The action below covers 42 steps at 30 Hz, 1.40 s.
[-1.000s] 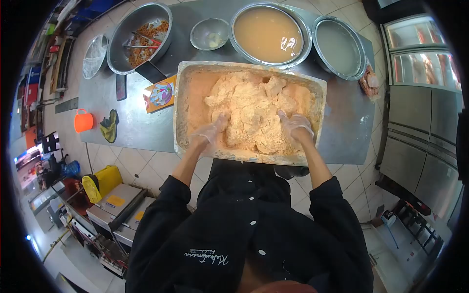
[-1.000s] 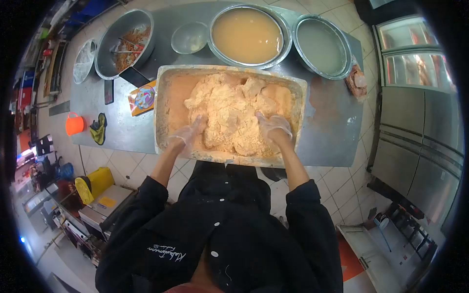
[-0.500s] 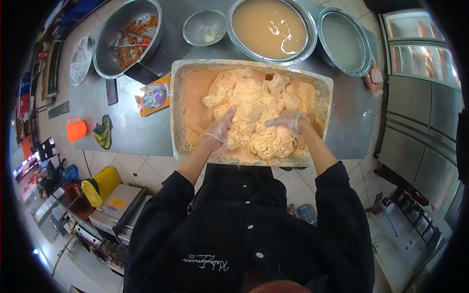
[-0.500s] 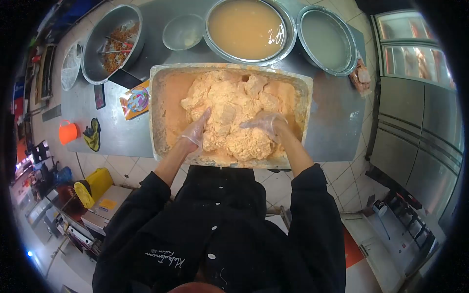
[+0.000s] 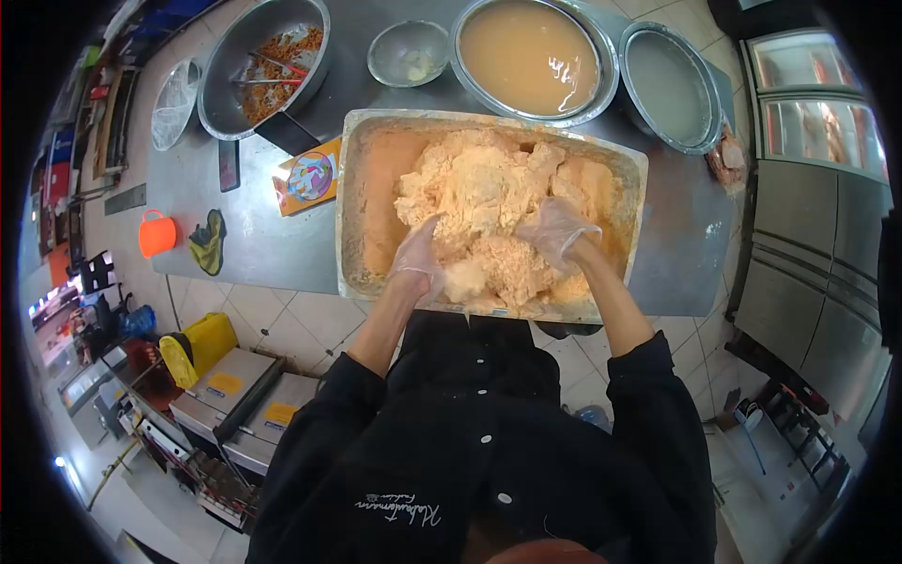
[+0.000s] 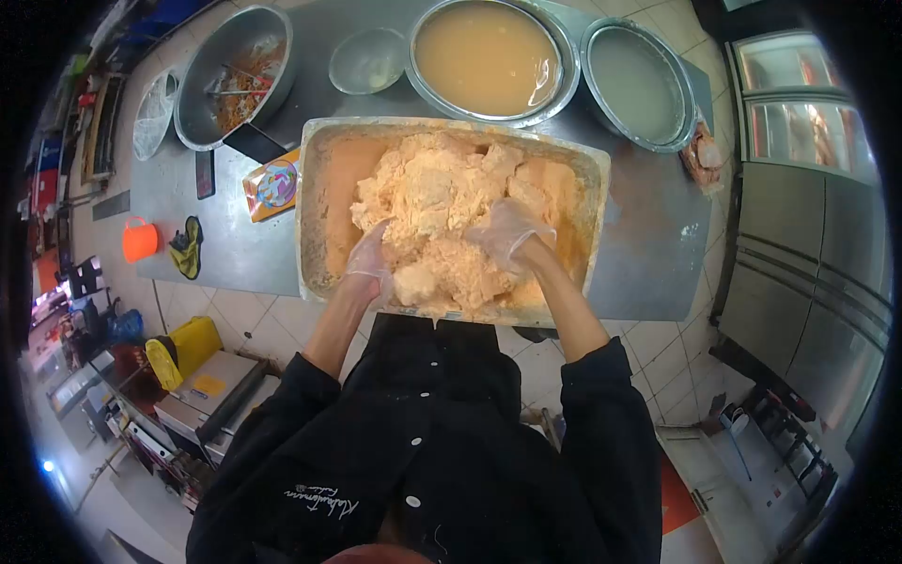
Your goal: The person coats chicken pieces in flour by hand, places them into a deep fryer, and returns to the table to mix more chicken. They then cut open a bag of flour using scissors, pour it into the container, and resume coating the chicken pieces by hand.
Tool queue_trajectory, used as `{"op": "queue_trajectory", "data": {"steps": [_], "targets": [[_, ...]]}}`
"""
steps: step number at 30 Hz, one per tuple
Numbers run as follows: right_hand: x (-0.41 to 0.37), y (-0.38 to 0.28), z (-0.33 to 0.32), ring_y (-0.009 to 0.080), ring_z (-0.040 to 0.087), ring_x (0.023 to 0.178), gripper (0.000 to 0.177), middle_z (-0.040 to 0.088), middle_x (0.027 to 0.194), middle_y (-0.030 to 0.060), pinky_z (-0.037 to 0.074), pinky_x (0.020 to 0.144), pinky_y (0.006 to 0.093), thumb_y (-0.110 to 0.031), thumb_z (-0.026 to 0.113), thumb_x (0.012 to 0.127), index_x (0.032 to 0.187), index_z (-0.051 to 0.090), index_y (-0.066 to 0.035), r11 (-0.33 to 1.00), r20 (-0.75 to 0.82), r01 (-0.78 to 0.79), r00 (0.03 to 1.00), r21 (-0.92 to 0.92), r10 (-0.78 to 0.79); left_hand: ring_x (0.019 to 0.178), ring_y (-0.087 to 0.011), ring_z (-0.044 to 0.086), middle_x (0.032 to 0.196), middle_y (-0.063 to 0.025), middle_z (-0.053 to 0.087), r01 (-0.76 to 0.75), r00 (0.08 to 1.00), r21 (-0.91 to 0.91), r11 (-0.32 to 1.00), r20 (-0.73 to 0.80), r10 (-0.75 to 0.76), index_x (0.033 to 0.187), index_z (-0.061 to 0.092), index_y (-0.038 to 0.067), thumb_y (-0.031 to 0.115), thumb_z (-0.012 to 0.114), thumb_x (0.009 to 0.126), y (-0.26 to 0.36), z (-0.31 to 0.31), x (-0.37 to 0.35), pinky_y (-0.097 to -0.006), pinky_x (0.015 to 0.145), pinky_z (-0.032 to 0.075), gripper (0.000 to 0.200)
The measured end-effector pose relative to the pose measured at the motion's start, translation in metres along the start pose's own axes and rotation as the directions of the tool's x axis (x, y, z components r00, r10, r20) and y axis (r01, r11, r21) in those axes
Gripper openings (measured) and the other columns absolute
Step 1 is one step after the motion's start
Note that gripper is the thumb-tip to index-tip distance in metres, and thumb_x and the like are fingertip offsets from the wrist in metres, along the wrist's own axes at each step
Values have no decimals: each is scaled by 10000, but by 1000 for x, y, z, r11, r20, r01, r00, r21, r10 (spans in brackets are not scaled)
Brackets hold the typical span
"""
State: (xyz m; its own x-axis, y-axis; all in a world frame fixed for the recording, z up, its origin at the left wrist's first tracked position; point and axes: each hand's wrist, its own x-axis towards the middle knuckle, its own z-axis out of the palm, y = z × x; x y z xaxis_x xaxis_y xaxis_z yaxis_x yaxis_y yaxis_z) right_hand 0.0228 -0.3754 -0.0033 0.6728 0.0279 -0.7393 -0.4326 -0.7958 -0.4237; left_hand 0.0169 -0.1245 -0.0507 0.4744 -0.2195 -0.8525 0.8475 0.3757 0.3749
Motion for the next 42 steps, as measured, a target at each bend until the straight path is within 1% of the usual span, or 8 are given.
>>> {"op": "queue_trajectory", "data": {"steps": [11,14,17,19,25,26,28,42], "targets": [[-58,24,0,374,652,785,538,657,842,296,506,747,436,-416,639,834,895,643,119,936,-472,159,882,313,8,1155,-286,588,1317,-196,577,-265,964,385,884,113,240,1325,547,-22,444,586,956,18,-7,-38,-348,972,462,596],[-76,41,-4,433,617,769,718,651,832,300,476,727,480,-629,596,849,851,672,85,953,-237,-298,931,-56,277,1070,-335,633,1085,-249,677,-406,839,914,-3,374,395,1175,644,-28,685,367,942,24,-38,-32,-385,954,448,800],[-69,39,11,449,606,808,766,646,856,303,475,751,484,-686,539,858,883,678,67,959,179,-181,958,-218,222,971,-350,656,922,-234,698,6,991,966,-257,-41,-130,917,722,-25,787,306,886,38,-4,-37,-415,929,452,913],[-46,78,65,386,607,795,838,659,880,283,488,770,449,-737,510,848,1040,663,64,982,135,-173,974,-83,183,931,-430,636,944,-291,658,-100,973,925,-367,14,-229,1403,495,92,579,354,1000,8,-31,3,-467,842,474,647],[-54,13,74,290,574,1141,903,604,1283,224,457,947,407,-664,635,823,1327,530,78,646,239,-468,878,602,414,1085,-397,606,1174,-280,623,-508,861,687,-519,386,-332,1532,312,145,486,585,946,-10,-1,2,-450,934,463,731],[-49,9,78,294,561,1164,909,591,1294,242,449,959,418,-635,657,826,1334,509,103,595,224,-481,862,644,455,1195,-372,538,1298,-258,553,-177,951,969,173,214,-225,1534,294,99,494,643,906,-23,-1,11,-429,1002,424,820],[-39,5,84,315,484,1260,916,532,1362,274,415,1001,414,-567,734,795,1346,491,124,496,255,-460,868,736,426,1304,-346,470,1422,-236,482,227,959,607,762,-5,-282,1536,276,53,502,701,866,-31,6,14,-408,1070,385,911],[-71,-1,75,174,528,600,237,541,681,61,430,534,354,-217,654,893,951,581,2,771,-330,-114,857,627,395,915,-202,641,1093,-103,641,165,979,229,959,82,-188,1159,626,0,276,661,919,-11,8,-34,-356,805,543,367]]}}
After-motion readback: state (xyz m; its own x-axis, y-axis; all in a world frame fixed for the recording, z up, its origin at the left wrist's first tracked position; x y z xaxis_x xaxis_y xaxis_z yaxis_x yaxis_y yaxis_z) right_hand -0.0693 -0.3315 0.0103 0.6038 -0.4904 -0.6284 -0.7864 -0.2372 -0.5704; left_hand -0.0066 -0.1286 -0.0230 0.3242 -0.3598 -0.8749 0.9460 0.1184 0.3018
